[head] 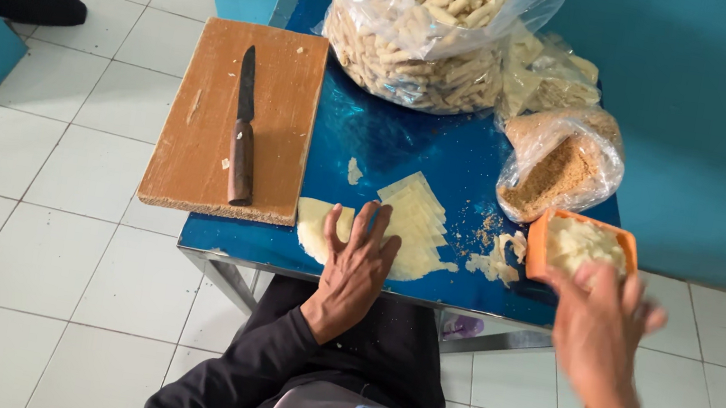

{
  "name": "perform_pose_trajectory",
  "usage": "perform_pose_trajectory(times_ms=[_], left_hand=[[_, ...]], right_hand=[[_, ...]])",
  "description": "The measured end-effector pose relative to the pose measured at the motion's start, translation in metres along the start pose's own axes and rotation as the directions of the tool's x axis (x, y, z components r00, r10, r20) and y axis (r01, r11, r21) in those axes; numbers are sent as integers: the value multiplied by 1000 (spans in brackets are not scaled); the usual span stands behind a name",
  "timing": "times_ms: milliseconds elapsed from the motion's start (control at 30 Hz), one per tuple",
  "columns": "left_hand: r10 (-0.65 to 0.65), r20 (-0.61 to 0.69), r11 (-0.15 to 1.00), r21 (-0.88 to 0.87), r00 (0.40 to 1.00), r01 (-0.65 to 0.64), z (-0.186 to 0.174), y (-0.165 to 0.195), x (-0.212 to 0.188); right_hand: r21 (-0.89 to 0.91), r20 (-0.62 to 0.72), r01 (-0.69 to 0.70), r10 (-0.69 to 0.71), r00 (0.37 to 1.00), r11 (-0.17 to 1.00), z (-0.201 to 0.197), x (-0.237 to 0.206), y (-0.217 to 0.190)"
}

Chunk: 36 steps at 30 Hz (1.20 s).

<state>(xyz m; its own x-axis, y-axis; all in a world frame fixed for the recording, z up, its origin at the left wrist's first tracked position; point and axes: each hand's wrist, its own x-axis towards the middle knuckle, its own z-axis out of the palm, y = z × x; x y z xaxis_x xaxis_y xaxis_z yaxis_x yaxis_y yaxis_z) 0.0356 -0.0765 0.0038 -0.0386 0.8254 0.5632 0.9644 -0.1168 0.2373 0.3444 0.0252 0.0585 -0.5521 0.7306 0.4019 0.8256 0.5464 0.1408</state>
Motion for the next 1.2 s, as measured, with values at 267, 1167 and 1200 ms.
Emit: perform_pose_trajectory(times_ms=[267, 1167, 1200], left_hand=[[-25, -91, 999, 26, 995, 28, 2, 0, -6], [-188, -117, 980, 44, 975, 194, 2, 5, -23], [-192, -112, 979, 45, 975, 198, 2, 6, -22]], right_hand=[[-129, 436, -101, 148, 888, 987, 88, 183, 36], [627, 224, -28, -146, 963, 779, 65, 107, -50], [635, 123, 94, -221, 968, 767, 65, 96, -70]])
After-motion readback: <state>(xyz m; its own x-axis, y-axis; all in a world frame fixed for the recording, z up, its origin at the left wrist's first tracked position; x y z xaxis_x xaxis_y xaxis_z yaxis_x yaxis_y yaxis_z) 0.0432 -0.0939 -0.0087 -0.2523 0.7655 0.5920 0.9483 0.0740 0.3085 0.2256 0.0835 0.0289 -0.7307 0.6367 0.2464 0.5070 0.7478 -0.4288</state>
